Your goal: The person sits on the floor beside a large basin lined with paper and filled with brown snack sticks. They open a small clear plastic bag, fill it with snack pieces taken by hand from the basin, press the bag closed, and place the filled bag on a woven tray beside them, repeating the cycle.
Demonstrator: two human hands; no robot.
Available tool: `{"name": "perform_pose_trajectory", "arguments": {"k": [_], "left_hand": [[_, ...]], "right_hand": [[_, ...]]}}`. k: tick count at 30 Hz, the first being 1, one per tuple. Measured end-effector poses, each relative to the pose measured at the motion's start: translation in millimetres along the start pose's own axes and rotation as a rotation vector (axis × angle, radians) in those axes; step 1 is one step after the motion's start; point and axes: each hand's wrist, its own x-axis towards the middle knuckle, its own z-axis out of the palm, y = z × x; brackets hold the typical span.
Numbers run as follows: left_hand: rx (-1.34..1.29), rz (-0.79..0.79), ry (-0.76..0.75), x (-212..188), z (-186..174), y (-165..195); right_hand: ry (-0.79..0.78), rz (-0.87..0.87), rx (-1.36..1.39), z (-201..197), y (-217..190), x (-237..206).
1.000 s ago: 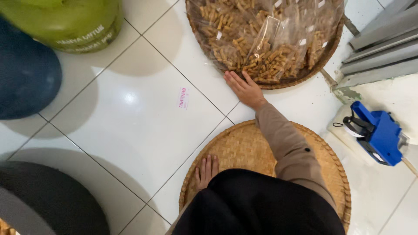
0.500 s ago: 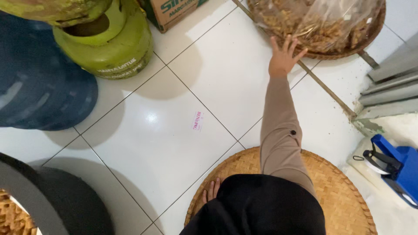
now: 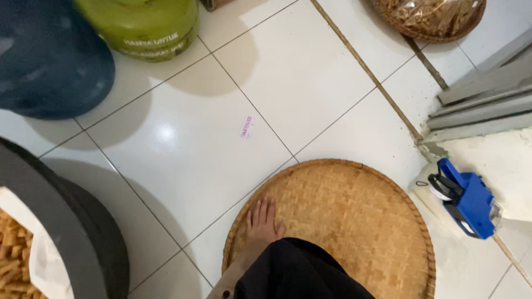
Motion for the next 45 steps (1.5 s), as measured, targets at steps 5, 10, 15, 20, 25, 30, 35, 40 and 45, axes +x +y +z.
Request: {"name": "perform_pose_trajectory", "arguments": {"k": [5, 10, 15, 20, 25, 30, 35, 40, 45], "left_hand": [[-0.038, 0.015, -0.015, 11, -25, 10], [0.027, 0.012, -0.01, 14, -40, 20], [0.005, -0.044, -0.428, 33, -90, 41], [-0.051, 0.652, -0.051, 0, -213, 71], [0.344, 0.738, 0.27, -88, -423, 29], [0.849, 0.291, 0.419, -239, -638, -112], [1.034, -0.242, 0.536, -462, -723, -261], [0.713, -0.881, 0.497, -665, -639, -376], [0.17, -1.021, 0.814, -799, -497, -415]], "right_hand": [[-0.056, 0.031, -0.074, 18, 10, -96], [-0.031, -0.06, -0.092, 17, 22, -176], [0.245, -0.373, -0.34, 18, -26, -247], [0.097, -0.272, 0.019, 27, -108, -192], [0.119, -0.272, 0.003, 27, -197, -168], [0.143, -0.236, -0.025, 24, -252, -172], [0.131, -0.164, 0.019, 29, -283, -180], [0.099, -0.064, 0.102, 19, -302, -174], [0.168, -0.101, 0.187, 10, -317, -170]]}}
